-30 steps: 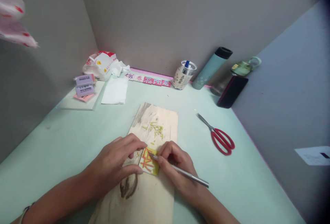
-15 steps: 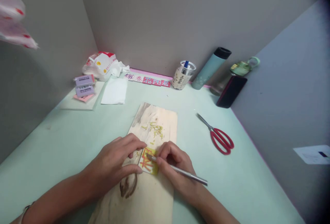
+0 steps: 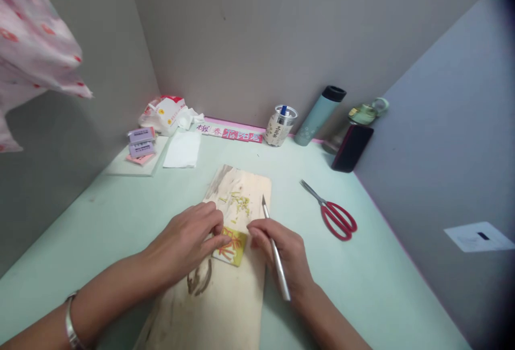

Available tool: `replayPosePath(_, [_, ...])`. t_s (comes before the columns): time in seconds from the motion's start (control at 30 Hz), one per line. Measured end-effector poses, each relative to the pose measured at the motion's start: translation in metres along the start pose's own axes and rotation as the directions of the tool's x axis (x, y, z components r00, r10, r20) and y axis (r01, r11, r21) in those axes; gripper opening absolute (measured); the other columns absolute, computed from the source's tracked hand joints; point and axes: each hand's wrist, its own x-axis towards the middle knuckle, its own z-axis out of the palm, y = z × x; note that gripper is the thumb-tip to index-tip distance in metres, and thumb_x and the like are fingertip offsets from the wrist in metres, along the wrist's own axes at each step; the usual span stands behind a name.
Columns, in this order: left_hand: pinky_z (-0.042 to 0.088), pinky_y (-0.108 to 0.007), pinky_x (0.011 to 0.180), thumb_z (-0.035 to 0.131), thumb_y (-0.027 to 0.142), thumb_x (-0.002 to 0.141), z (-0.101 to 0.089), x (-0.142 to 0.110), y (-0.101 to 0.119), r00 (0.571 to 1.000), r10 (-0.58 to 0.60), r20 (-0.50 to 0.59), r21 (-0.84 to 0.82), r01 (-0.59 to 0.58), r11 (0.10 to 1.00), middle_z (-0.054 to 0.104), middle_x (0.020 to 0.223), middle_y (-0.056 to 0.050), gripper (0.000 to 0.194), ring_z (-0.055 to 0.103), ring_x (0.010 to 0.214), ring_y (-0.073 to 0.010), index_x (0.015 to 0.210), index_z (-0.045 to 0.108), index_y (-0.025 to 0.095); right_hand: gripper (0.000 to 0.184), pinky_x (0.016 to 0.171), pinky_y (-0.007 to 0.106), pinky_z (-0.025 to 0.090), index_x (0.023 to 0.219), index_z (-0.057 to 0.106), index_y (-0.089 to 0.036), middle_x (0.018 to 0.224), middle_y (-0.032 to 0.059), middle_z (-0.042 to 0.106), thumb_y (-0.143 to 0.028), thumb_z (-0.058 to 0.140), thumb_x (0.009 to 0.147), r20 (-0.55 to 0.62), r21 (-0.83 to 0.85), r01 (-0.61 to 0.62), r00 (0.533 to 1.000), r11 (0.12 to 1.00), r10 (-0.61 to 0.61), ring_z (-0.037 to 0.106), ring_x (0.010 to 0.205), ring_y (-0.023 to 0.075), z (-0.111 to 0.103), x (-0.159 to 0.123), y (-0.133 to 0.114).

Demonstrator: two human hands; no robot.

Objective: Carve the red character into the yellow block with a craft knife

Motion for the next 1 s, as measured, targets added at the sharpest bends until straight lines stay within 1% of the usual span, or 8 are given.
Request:
replayPosePath(0.07, [0.039,-0.031,0.074,0.049,0.027,0.099,0.0,0.001,0.001,1.0,0.01,0.009,0.027,-0.011,1.0,0.054,0.088,-0.001,0.016,0.053,0.084,-0.0202,0.085,0.051,0.021,0.003,0.066,0.032,0.047,0.097,0.066,-0.022,0.081,0.0054,0.068,-0.023,0.064,0.097,-0.001,-0.083,0.088,0.996,0.993,-0.088,0.061,0.073,0.0217,0.001,0.0,0.0])
replayPosePath(0.2, [0.041,-0.03,0.073,0.043,0.023,0.1,-0.002,0.002,0.002,0.999,0.032,0.042,0.094,-0.036,0.995,0.054,0.089,-0.001,0.016,0.055,0.083,-0.0191,0.086,0.05,0.021,0.032,0.071,0.035,0.048,0.112,0.059,-0.022,0.096,0.0092,0.069,-0.024,0.078,0.087,0.125,-0.15,0.167,0.981,0.974,-0.149,0.059,0.084,0.026,0.002,-0.001,-0.002])
replayPosePath(0.33, [0.042,-0.03,0.07,0.044,0.021,0.098,-0.006,0.006,0.009,0.997,0.035,0.062,0.212,-0.048,0.976,0.056,0.088,-0.001,0.015,0.056,0.08,-0.0193,0.084,0.05,0.021,0.035,0.069,0.035,0.045,0.111,0.056,-0.022,0.093,0.0084,0.067,-0.019,0.079,0.085,0.208,-0.228,0.21,0.964,0.951,-0.163,0.056,0.082,0.0263,0.006,-0.004,-0.006])
replayPosePath(0.5, [0.042,-0.037,0.075,0.051,0.013,0.094,-0.004,0.012,0.02,0.996,0.056,0.066,0.377,-0.077,0.923,0.059,0.087,-0.005,0.014,0.058,0.082,-0.0242,0.083,0.056,0.019,0.03,0.068,0.033,0.045,0.104,0.054,-0.021,0.089,0.0059,0.064,-0.013,0.075,0.086,0.2,-0.228,0.222,0.964,0.948,-0.177,0.054,0.082,0.0252,0.011,-0.008,-0.008])
replayPosePath(0.63, [0.042,-0.042,0.083,0.057,0.011,0.092,0.008,0.012,0.022,0.994,0.105,0.043,0.449,-0.113,0.886,0.062,0.095,-0.009,0.007,0.058,0.092,-0.0291,0.091,0.06,0.017,0.03,0.069,0.034,0.045,0.106,0.053,-0.02,0.09,0.006,0.065,-0.014,0.075,0.087,0.187,-0.21,0.23,0.964,0.95,-0.192,0.053,0.082,0.025,0.013,-0.008,-0.007])
replayPosePath(0.7, [0.042,-0.044,0.087,0.058,0.011,0.091,0.017,0.012,0.019,0.99,0.138,0.022,0.464,-0.132,0.876,0.061,0.1,-0.01,0.007,0.056,0.095,-0.0299,0.094,0.06,0.017,0.028,0.069,0.034,0.045,0.103,0.053,-0.02,0.09,0.0059,0.065,-0.014,0.075,0.087,0.179,-0.204,0.219,0.967,0.954,-0.183,0.053,0.082,0.0247,0.013,-0.008,-0.007])
replayPosePath(0.83, [0.041,-0.044,0.082,0.053,0.007,0.09,0.027,0.011,0.012,0.98,0.2,-0.002,0.452,-0.178,0.874,0.057,0.095,-0.01,0.011,0.052,0.089,-0.0287,0.09,0.057,0.017,0.026,0.068,0.033,0.044,0.096,0.052,-0.021,0.086,0.005,0.063,-0.015,0.076,0.086,0.171,-0.203,0.204,0.97,0.958,-0.17,0.053,0.08,0.0238,0.013,-0.008,-0.007])
replayPosePath(1.0, [0.04,-0.037,0.077,0.049,0.008,0.093,0.017,0.012,-0.001,0.951,0.307,0.045,0.35,-0.302,0.886,0.053,0.095,-0.006,0.013,0.05,0.087,-0.0238,0.09,0.052,0.02,0.029,0.068,0.032,0.044,0.098,0.053,-0.02,0.087,0.0048,0.063,-0.015,0.079,0.084,0.177,-0.234,0.196,0.972,0.952,-0.157,0.053,0.08,0.0233,0.012,-0.008,-0.006])
